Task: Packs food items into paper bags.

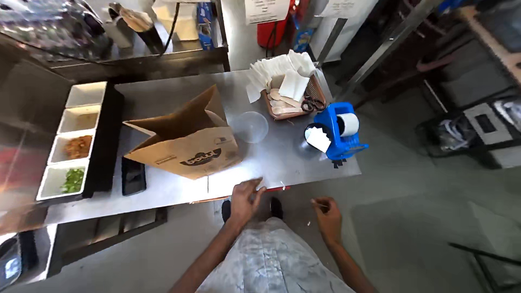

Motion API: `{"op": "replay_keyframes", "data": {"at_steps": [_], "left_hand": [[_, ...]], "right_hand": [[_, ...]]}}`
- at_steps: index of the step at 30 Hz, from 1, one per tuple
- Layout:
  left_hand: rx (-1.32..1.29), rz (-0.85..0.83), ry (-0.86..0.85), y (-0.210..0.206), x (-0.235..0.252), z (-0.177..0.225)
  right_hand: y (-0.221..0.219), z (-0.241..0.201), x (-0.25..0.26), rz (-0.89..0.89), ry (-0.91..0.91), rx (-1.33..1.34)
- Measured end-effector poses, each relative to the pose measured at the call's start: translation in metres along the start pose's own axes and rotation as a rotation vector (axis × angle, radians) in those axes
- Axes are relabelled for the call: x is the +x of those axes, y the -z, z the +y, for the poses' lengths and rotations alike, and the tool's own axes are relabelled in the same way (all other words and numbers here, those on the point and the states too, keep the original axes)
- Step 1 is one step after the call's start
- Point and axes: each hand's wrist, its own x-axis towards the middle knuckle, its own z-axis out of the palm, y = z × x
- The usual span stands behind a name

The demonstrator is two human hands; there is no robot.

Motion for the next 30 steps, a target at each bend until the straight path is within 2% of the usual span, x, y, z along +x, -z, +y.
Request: {"op": "replay_keyframes", "data": {"at_steps": [2, 4, 6, 8, 9, 12, 14, 17, 18, 20, 22, 25, 28, 30], "left_hand": [[-0.062, 0.175, -0.068, 0.053, -0.026, -0.013], [-0.115, 0.435, -0.010, 0.119, -0.027, -0.041], [-0.201, 0.552, 0.126, 0.179, 0.002, -0.077], [-0.317, 0.479, 0.184, 0.212, 0.045, -0.113], [-0.343, 0.415, 0.144, 0.219, 0.061, -0.126], [-0.249, 0.297, -0.121, 0.247, 0.110, -0.134], [-0.301, 0.282, -0.181, 0.255, 0.123, -0.134], [-0.490, 0.148, -0.135, 0.254, 0.126, -0.127], [-0.510, 0.164, -0.138, 0.251, 0.127, -0.127], [-0.482, 0.240, -0.183, 0.250, 0.128, -0.127], [-0.431, 0.327, -0.192, 0.257, 0.126, -0.118], [-0.440, 0.371, -0.075, 0.261, 0.128, -0.102], [-0.548, 0.230, 0.078, 0.243, 0.116, -0.101], [-0.484, 0.171, 0.102, 0.234, 0.120, -0.102]], "right_hand": [[-0.006, -0.055, -0.008, 0.033, 0.125, 0.081], [-0.043, -0.119, 0.003, -0.131, 0.254, 0.285], [-0.095, -0.173, 0.026, -0.338, 0.346, 0.348], [-0.152, -0.208, 0.047, -0.495, 0.382, 0.305], [-0.177, -0.213, 0.053, -0.518, 0.399, 0.288], [-0.202, -0.235, 0.082, -0.512, 0.498, 0.194], [-0.197, -0.251, 0.107, -0.611, 0.578, 0.225], [-0.199, -0.269, 0.137, -0.872, 0.643, 0.213], [-0.202, -0.276, 0.144, -0.914, 0.692, 0.197], [-0.199, -0.285, 0.147, -0.901, 0.786, 0.213], [-0.195, -0.284, 0.144, -0.802, 0.835, 0.284], [-0.200, -0.281, 0.130, -0.591, 0.714, 0.401], [-0.199, -0.282, 0.111, -0.762, 0.496, 0.210], [-0.199, -0.288, 0.113, -0.776, 0.470, 0.144]]}}
